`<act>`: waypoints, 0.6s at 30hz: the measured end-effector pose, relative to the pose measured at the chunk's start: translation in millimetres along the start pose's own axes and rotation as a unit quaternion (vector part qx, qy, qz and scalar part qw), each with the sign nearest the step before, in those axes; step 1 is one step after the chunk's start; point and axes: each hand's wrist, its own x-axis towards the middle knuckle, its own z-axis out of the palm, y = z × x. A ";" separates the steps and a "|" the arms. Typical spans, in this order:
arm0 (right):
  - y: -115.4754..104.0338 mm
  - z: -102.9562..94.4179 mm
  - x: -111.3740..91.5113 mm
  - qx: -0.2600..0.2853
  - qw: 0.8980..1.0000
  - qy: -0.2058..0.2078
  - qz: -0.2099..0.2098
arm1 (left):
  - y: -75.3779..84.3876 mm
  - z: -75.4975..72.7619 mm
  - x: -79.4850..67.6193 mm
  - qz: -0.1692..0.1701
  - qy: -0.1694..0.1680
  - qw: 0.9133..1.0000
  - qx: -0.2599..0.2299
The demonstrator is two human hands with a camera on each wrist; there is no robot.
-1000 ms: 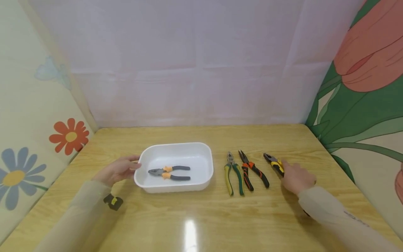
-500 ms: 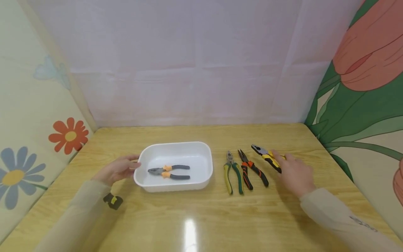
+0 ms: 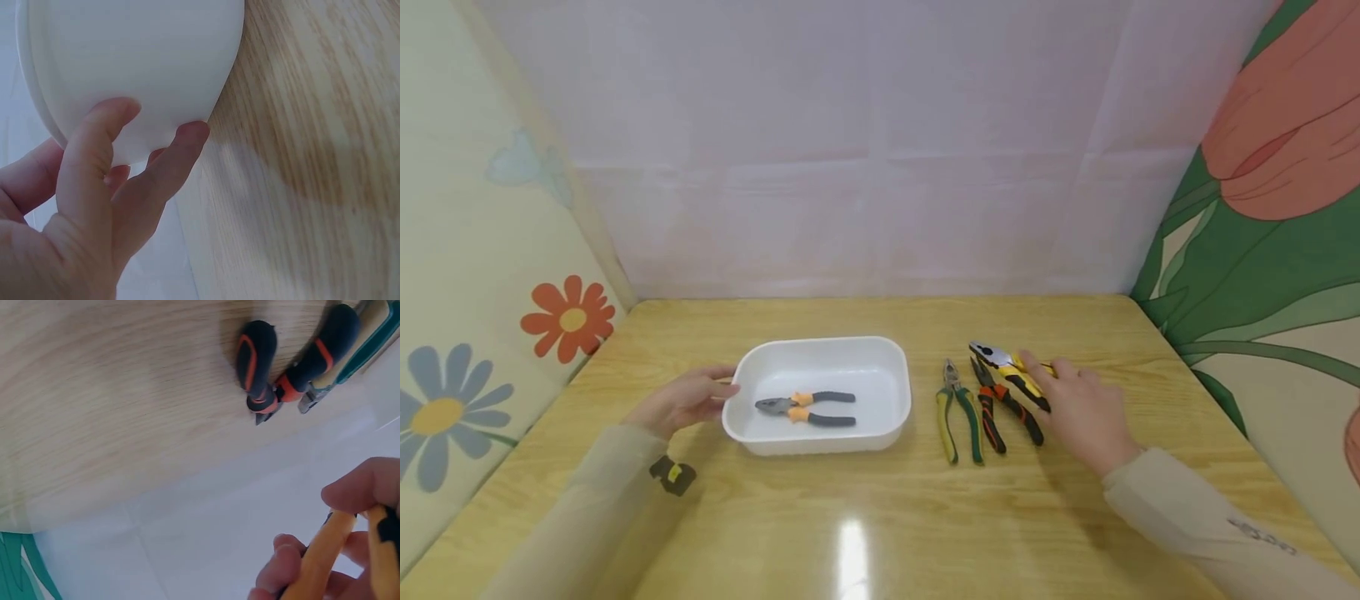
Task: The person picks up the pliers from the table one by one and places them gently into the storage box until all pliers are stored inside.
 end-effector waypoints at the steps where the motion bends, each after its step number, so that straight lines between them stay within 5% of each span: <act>1: -1.9 -0.2 1.3 -0.002 1.000 0.004 -0.006 | -0.1 0.2 0.2 0.000 0.001 1.000 -0.001; 18: -33.6 -11.4 20.5 0.014 0.999 -0.031 -0.038 | 0.8 -0.1 -2.1 0.001 0.002 1.000 -0.001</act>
